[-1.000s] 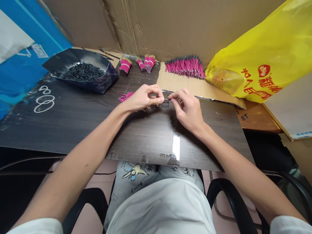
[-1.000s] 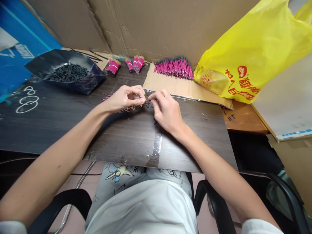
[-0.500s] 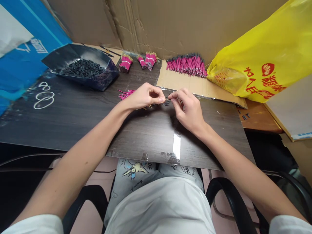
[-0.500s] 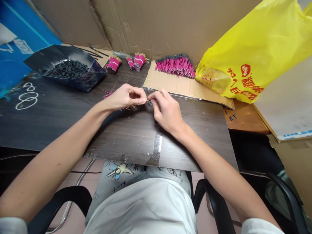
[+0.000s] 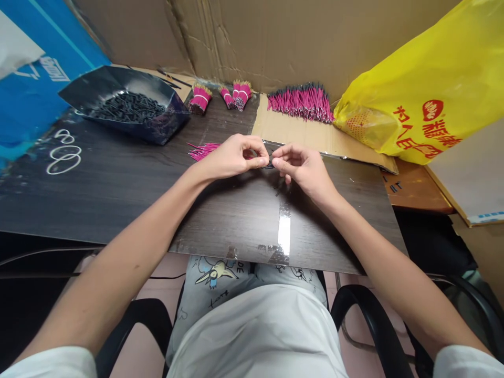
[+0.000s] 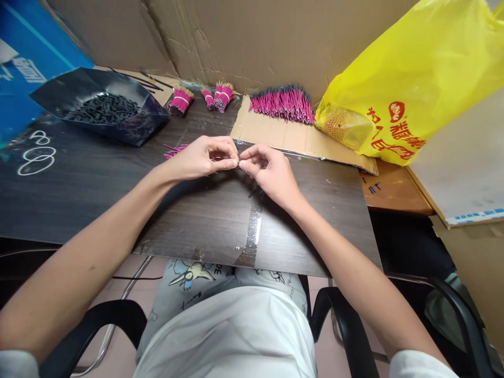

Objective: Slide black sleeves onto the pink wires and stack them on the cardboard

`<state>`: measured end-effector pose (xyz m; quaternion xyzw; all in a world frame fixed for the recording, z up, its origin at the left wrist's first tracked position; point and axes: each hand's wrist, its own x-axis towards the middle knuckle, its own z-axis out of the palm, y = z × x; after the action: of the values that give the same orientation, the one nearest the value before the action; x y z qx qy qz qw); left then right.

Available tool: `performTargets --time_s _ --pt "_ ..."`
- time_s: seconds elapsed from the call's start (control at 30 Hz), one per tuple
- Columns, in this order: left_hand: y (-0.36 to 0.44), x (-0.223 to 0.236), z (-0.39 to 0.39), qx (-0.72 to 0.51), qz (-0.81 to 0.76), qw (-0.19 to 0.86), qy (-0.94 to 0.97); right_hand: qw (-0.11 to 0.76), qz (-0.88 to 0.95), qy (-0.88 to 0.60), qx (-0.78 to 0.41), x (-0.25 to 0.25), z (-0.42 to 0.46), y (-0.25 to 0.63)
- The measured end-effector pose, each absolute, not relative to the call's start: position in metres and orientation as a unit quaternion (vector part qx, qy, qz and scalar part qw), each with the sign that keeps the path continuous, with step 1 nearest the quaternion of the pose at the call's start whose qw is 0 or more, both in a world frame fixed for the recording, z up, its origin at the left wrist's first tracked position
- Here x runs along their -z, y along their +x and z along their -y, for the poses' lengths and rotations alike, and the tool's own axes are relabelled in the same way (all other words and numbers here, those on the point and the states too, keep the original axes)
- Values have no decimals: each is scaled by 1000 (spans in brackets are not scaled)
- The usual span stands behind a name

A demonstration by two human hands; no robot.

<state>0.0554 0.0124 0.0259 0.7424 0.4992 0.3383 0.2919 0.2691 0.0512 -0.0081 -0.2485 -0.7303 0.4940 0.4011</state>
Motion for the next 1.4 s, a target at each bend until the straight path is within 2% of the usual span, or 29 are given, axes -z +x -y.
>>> performTargets --time_s 0.1,0.27,0.67,0.8,0.93,1.13,1.4 --pt "60 -28 -10 -331 -505 321 729 365 672 -263 -589 5 -54 270" --pt "65 -32 -6 -323 -507 408 688 341 611 -283 -655 -1 -50 271" --pt "66 -33 -8 -337 -523 386 681 371 546 -247 -710 1 -49 269" --pt "67 -32 -7 -354 -501 415 673 348 493 -248 -758 0 -52 272" --pt "73 -33 -7 -387 -486 400 673 310 440 -232 -810 -1 -56 274" --pt "75 -31 -8 -389 -479 402 677 313 454 -219 -805 2 -56 273" --pt "74 -25 -9 -377 -497 412 664 352 526 -252 -733 7 -54 269"
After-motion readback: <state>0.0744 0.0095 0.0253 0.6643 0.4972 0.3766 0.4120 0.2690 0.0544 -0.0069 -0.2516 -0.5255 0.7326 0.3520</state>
